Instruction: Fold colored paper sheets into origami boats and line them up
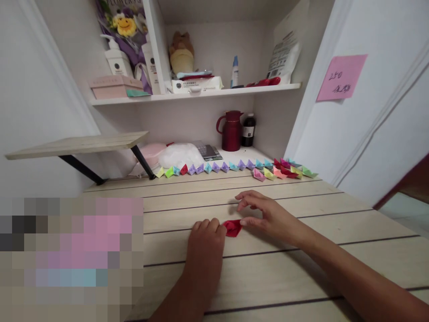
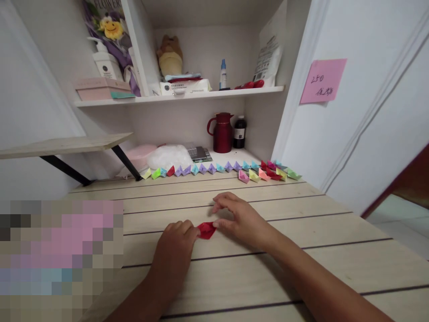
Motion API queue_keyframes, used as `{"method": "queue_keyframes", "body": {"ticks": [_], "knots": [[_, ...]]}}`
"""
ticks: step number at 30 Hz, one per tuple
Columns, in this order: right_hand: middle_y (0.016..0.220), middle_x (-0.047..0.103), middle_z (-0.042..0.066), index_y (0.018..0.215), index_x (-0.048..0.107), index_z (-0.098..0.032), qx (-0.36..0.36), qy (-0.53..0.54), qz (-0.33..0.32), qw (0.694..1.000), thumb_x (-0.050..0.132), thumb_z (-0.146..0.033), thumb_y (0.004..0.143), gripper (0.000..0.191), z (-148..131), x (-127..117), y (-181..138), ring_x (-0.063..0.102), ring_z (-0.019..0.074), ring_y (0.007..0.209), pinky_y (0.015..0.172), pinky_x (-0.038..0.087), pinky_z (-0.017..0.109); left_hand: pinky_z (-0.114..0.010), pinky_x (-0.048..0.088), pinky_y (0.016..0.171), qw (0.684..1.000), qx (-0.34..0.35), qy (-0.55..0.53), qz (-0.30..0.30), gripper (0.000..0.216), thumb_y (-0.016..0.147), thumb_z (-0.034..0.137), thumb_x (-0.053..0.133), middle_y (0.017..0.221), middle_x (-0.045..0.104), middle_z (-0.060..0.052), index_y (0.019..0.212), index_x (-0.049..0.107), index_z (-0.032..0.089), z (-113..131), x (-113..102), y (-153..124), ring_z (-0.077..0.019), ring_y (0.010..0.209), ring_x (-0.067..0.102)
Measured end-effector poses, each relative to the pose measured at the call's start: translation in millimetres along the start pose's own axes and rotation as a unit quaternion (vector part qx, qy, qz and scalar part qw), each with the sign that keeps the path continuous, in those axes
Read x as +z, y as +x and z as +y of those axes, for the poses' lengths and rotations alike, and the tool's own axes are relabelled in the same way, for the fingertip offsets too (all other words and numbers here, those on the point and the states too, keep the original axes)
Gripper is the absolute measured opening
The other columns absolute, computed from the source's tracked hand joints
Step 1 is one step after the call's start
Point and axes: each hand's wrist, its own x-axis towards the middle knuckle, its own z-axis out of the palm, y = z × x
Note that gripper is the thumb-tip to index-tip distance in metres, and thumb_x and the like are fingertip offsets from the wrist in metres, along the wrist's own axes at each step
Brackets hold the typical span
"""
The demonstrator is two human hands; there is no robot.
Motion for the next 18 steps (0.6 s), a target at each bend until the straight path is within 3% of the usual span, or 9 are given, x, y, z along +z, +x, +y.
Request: {"method": "queue_keyframes", "body": {"ticks": [3, 8, 15, 18], "knots": [[0.128, 0.052, 0.007, 0.099, 0.066, -0.025, -0.006, 0.021, -0.004, 1.000, 0.070, -0.023, 0.075, 0.025, -0.1, 6.3, -0.9, 0.052, 0.0257, 0.117, 0.101, 0.041, 0.042, -0.033, 0.038, 0.069, 1.000, 0.004, -0.004, 0.009, 0.025, 0.087, 0.001, 0.048, 0.077, 0.060, -0.001, 0.079, 0.063, 0.019, 0.1, 1.1, -0.6, -0.0181, 0.071, 0.053], [0.130, 0.049, 0.007, 0.101, 0.067, -0.025, -0.002, 0.037, -0.050, 0.998, 0.068, -0.017, 0.075, 0.027, -1.4, 18.6, -1.9, 0.058, 0.0221, 0.109, 0.094, 0.049, 0.036, -0.033, 0.038, 0.070, 1.000, 0.002, -0.019, 0.022, 0.025, 0.088, 0.004, 0.049, 0.074, 0.060, -0.001, 0.077, 0.064, 0.020, -0.3, 3.6, 0.7, -0.0184, 0.072, 0.053], [0.118, 0.059, 0.006, 0.081, 0.068, -0.022, -0.006, -0.001, -0.058, 0.998, 0.062, -0.014, 0.080, 0.010, -5.5, 23.5, -0.3, 0.058, 0.0223, 0.111, 0.092, 0.048, 0.034, -0.035, 0.039, 0.072, 0.999, 0.003, -0.029, 0.016, 0.018, 0.088, 0.009, 0.054, 0.078, 0.062, -0.001, 0.080, 0.064, 0.021, 0.2, 5.3, 2.5, -0.0198, 0.075, 0.056], [0.112, 0.063, 0.006, 0.074, 0.067, -0.022, -0.001, -0.012, -0.044, 0.999, 0.059, -0.013, 0.082, 0.014, -5.4, 25.6, 1.1, 0.059, 0.0217, 0.110, 0.090, 0.047, 0.034, -0.034, 0.040, 0.073, 0.999, 0.004, -0.026, 0.021, 0.019, 0.087, 0.007, 0.054, 0.078, 0.063, -0.001, 0.079, 0.064, 0.021, 0.6, 6.7, 2.2, -0.0193, 0.075, 0.056]]}}
